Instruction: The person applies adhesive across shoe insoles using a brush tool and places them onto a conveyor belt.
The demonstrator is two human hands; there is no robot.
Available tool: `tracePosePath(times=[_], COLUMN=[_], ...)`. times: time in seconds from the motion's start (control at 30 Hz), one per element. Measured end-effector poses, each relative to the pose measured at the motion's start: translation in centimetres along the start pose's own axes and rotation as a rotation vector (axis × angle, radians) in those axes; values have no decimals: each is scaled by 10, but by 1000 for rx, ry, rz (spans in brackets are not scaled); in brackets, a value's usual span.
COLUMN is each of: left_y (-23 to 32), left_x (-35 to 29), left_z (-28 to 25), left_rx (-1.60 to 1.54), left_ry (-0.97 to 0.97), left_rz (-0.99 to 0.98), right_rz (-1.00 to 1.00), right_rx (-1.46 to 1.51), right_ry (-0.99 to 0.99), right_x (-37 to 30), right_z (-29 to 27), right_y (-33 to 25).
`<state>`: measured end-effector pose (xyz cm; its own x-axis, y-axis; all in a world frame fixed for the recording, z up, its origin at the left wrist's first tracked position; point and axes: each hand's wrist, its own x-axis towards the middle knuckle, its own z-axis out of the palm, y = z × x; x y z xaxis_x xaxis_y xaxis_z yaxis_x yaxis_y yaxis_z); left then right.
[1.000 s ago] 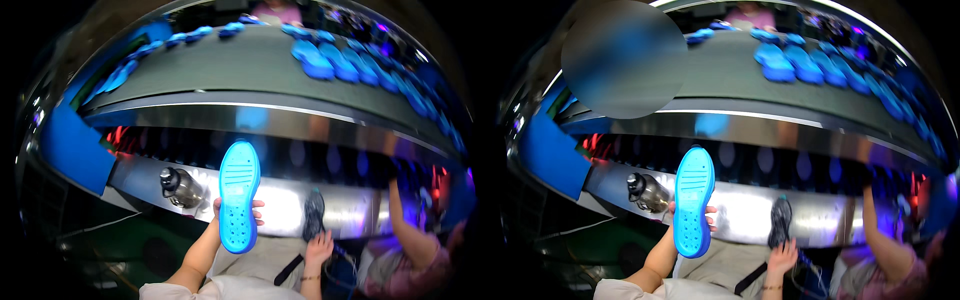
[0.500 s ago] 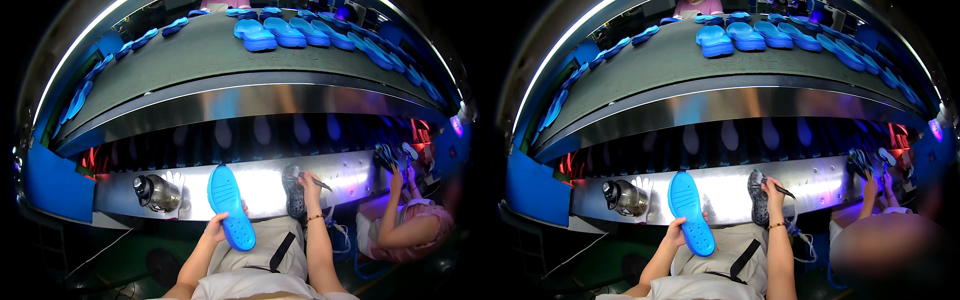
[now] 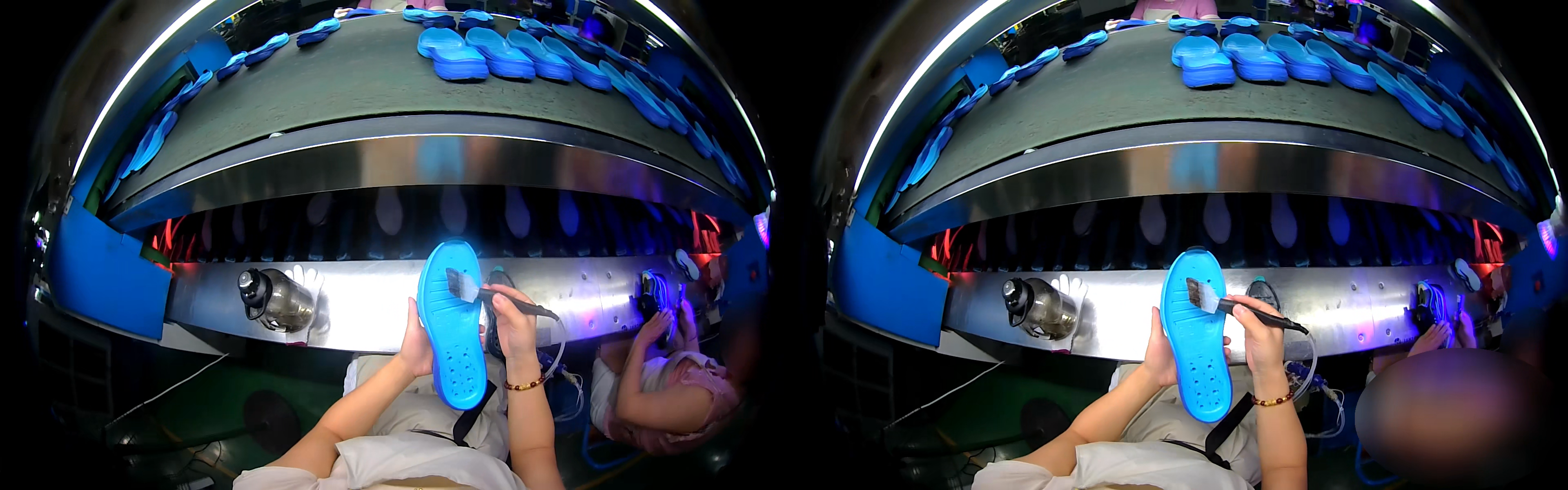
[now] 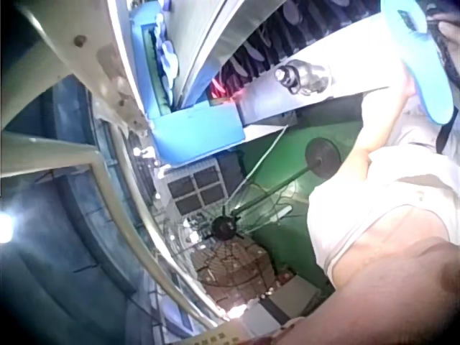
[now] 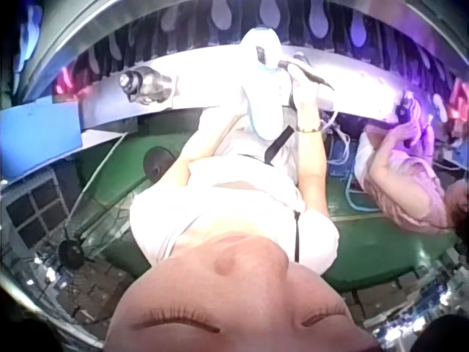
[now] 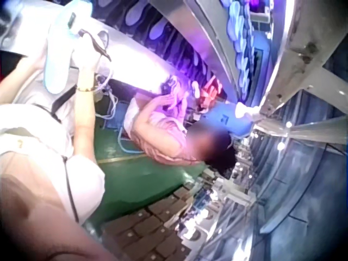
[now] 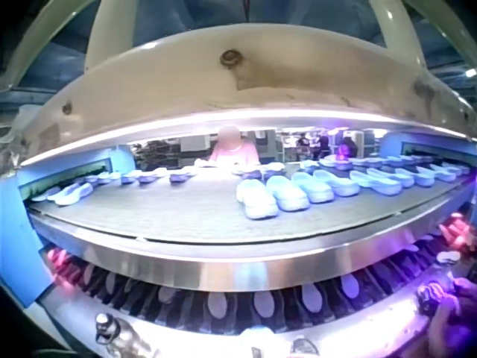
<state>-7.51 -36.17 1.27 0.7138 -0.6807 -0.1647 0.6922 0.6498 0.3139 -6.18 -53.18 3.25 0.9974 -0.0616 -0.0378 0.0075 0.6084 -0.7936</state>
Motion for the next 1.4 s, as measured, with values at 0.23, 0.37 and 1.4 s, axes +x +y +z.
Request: tracePosePath(times=[0.23, 0.37, 1.4], left_y=[-3, -14, 35], left_x=[-3, 8, -15], left_z=[-8, -2, 51], left_rx=[42, 203, 194], left_ry=[-57, 350, -34], left_rz=[105, 303, 397], right_rz=[-61, -391, -347], right_rx=[-231, -795, -523], right_ry=[135, 24, -818], right_x=[14, 2, -37], right_z=[28, 55, 63], right_y=[-8, -1, -71])
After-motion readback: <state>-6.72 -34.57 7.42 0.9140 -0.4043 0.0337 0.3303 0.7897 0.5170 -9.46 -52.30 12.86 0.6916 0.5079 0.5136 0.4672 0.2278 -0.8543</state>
